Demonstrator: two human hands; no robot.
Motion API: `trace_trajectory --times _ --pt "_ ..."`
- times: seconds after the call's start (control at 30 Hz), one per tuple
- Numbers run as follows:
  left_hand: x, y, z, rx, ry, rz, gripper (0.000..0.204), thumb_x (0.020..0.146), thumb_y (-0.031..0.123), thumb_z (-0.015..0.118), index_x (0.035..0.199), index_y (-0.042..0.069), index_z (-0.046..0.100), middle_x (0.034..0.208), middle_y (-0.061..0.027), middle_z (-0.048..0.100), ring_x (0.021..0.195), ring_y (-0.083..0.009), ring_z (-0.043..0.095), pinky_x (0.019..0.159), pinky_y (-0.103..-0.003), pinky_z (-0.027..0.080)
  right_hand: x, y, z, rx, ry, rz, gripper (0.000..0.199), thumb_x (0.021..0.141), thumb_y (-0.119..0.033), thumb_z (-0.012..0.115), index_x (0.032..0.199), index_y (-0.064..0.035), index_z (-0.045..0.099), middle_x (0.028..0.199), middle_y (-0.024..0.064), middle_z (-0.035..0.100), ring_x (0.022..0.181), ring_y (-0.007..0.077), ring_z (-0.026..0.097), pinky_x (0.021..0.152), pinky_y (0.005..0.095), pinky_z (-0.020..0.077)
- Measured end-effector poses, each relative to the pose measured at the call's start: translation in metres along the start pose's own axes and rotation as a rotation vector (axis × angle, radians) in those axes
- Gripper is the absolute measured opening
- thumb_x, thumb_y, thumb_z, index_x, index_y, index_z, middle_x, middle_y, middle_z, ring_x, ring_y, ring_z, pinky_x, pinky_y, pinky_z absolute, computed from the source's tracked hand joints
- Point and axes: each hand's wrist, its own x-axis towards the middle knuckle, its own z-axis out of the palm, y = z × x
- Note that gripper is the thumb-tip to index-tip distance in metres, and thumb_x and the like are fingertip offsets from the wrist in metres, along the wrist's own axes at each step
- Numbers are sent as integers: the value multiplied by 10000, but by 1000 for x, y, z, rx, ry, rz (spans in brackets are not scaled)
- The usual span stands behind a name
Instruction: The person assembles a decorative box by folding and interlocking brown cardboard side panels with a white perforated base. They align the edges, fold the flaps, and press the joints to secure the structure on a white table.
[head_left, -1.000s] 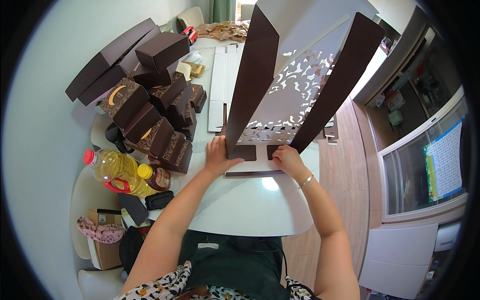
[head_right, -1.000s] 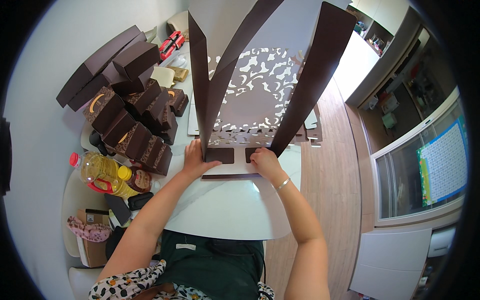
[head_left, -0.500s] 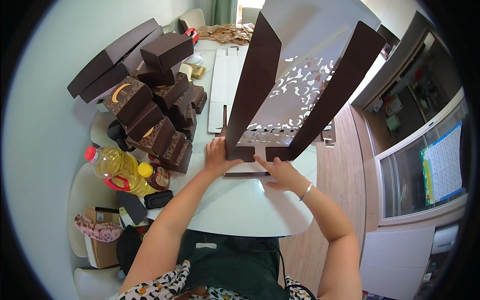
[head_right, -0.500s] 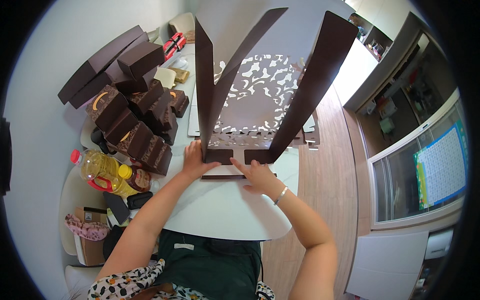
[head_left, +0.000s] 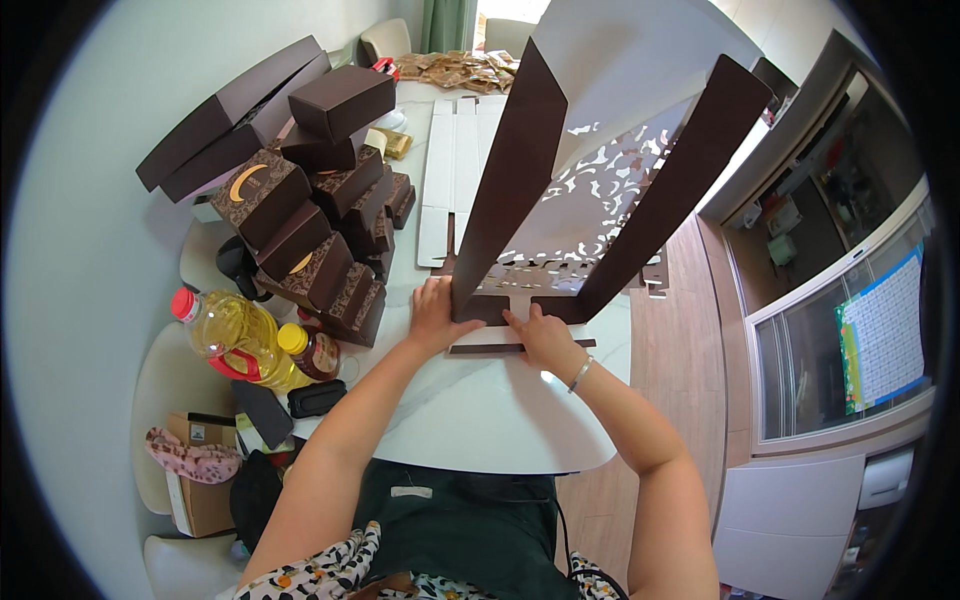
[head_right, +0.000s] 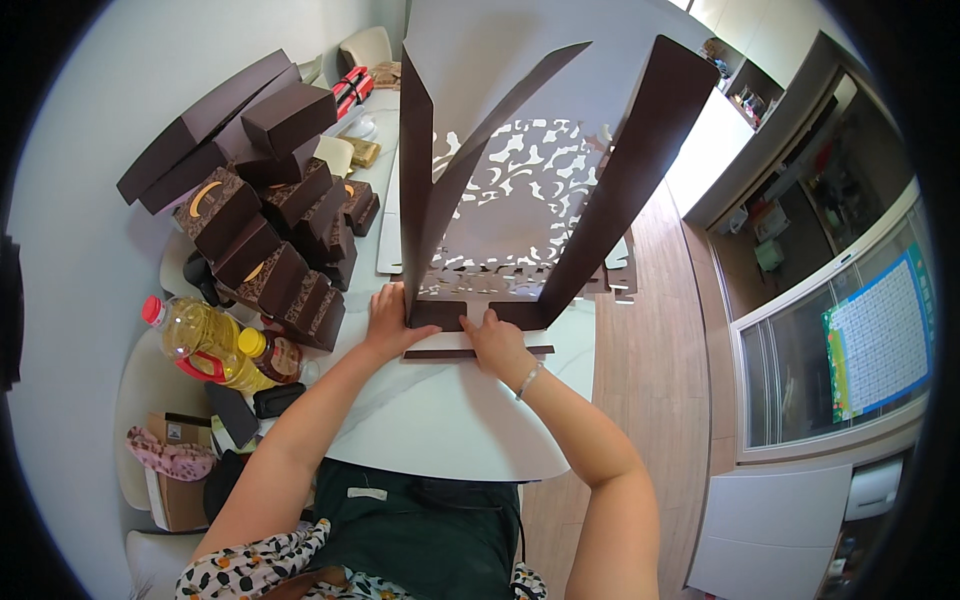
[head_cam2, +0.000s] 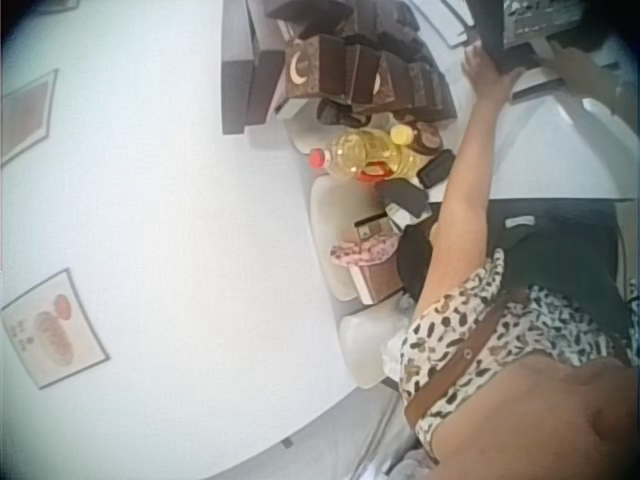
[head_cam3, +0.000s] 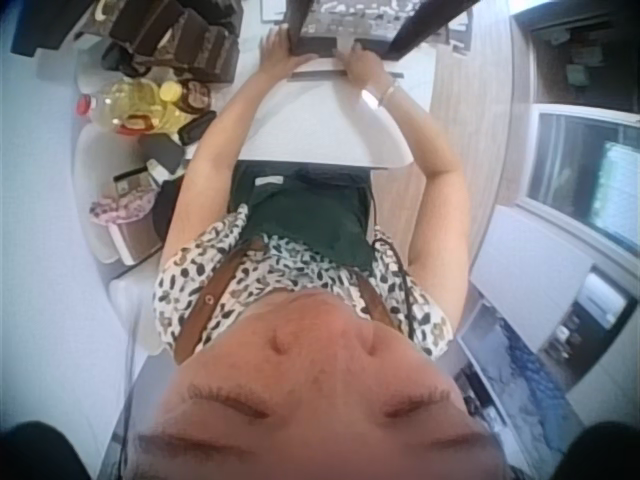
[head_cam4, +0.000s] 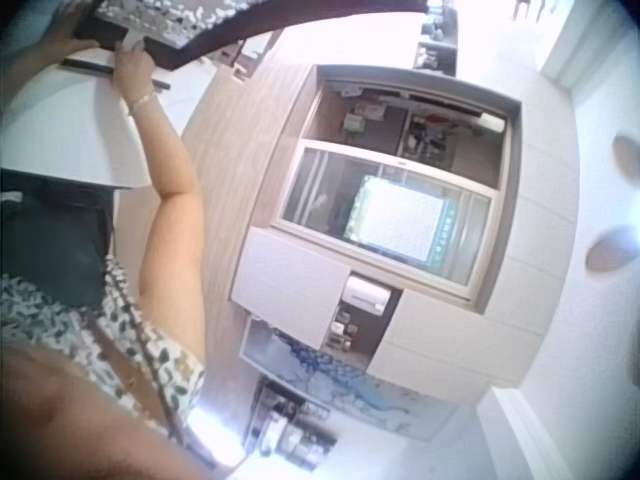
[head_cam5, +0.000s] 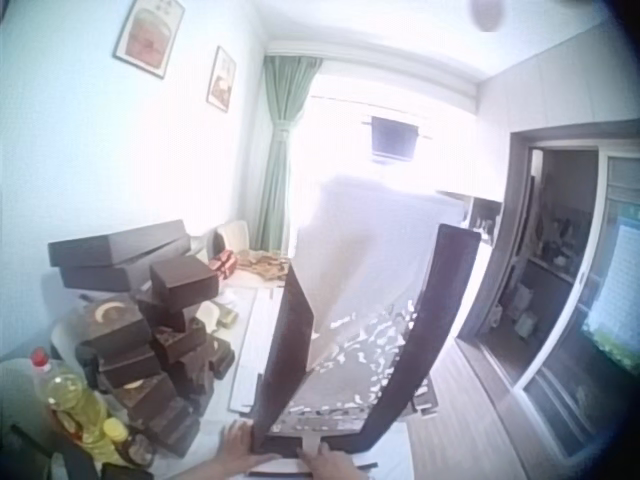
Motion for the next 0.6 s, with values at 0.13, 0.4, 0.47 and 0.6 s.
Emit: trace_trajectory --times 0.13,0.4,0.47,0.6 --pt "2 -2 1 -9 10 48 926 630 541 868 1311 90 433 1214 -76 520 1160 -291 458 983 -453 316 9 0 13 -18 -1 66 871 697 -217 790 1496 -151 452 1043 225 585 711 320 684 642 396 574" --pt "5 1 -6 14 -2 39 925 553 485 914 1249 96 444 1149 -62 541 1140 -267 477 995 -445 317 10 -2 -9 62 -60 52 908 692 -203 796 1507 -129 403 1056 235 586 734 353 691 650 428 577" --pt "8 5 -10 39 -9 37 924 538 515 921 1224 90 471 1125 -69 551 1127 -279 490 999 -444 321 8 -1 -14 101 -49 54 917 684 -184 803 1500 -117 390 1066 240 582 737 357 691 656 426 577" --pt "7 7 -10 89 24 38 892 524 524 922 1173 85 496 1087 -67 553 1096 -267 495 1003 -450 320 1 5 -16 242 4 26 777 723 -148 795 1412 -138 435 1118 243 573 780 392 706 681 447 590"
